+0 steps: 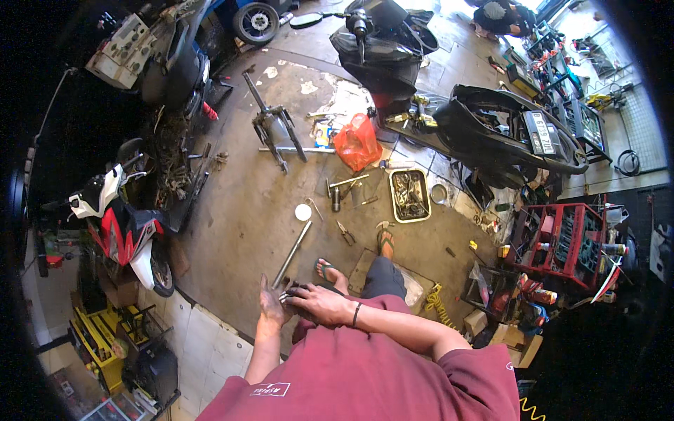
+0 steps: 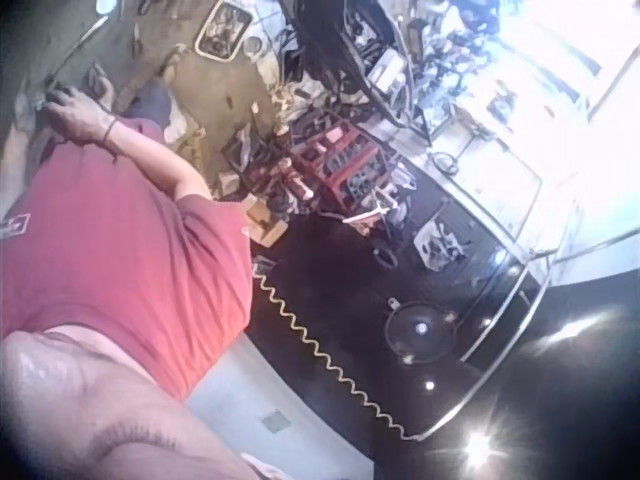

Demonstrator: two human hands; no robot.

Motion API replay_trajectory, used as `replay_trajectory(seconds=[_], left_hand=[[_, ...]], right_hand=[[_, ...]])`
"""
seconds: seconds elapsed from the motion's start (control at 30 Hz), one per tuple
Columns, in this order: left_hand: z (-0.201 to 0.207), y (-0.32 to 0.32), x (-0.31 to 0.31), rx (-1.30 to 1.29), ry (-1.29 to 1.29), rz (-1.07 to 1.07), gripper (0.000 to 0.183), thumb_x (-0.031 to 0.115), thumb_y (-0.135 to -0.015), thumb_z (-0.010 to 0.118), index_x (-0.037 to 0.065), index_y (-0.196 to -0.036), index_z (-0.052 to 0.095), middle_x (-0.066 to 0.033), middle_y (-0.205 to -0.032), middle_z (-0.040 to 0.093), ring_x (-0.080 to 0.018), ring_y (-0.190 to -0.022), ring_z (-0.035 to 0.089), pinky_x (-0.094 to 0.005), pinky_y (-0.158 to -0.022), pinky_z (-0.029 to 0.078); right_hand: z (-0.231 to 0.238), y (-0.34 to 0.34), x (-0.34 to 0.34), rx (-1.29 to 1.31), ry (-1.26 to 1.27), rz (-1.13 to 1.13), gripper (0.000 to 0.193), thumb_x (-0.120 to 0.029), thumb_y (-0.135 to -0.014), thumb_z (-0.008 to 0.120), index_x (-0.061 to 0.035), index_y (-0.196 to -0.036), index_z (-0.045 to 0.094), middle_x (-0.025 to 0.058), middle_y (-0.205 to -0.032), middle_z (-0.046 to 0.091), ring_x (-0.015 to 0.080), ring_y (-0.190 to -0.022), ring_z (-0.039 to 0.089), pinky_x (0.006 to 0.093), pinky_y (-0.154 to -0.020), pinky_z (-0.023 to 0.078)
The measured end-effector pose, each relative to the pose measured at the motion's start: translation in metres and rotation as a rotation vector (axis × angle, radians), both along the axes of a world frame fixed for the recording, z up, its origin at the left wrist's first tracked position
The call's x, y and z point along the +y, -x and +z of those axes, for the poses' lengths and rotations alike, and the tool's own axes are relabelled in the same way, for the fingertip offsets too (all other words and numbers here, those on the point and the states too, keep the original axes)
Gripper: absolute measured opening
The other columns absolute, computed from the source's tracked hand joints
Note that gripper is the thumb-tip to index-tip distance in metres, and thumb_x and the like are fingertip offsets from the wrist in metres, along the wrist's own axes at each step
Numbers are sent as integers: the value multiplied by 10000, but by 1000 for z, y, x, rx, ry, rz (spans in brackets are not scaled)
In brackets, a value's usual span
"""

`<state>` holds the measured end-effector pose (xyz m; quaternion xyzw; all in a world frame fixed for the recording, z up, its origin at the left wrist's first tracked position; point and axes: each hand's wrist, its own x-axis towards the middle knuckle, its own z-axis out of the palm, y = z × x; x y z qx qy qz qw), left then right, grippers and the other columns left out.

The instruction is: The person disassembles a motorcycle front fork assembly by removing the fender, using a power impact wrench and a hammer to separate components, and extracting the internal fork tubes.

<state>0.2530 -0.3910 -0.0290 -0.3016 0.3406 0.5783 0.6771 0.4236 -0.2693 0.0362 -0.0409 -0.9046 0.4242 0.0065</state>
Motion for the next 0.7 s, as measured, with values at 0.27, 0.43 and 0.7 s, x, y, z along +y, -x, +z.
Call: replay_trajectory(seconds=[0.27, 0.43, 0.7], left_hand=[[-13, 6, 2, 71, -79, 15, 754, 737, -904, 286, 83, -1196, 524, -194, -1049, 656, -368, -921, 641, -511, -839, 526], [1, -20, 66, 80, -51, -86, 727, 722, -912, 304, 82, -1111, 588, -192, -1013, 666, -369, -922, 646, -540, -841, 526], [-87, -49, 69, 1106, -447, -263, 688, 624, -969, 227, 137, -1399, 453, -59, -1397, 520, -232, -1332, 434, -531, -1158, 222]], right_hand=[[14, 11, 19, 30, -42, 82, 590, -212, -805, 654, -85, -1352, 473, 143, -1374, 468, 363, -1244, 468, 464, -1045, 411], [-17, -8, 38, -32, -95, -61, 619, -119, -750, 670, -121, -1340, 486, 128, -1376, 484, 344, -1265, 467, 517, -1025, 403], [15, 13, 105, 273, 119, 140, 608, -155, -761, 696, -221, -1338, 519, 122, -1356, 481, 356, -1270, 444, 484, -1005, 430]])
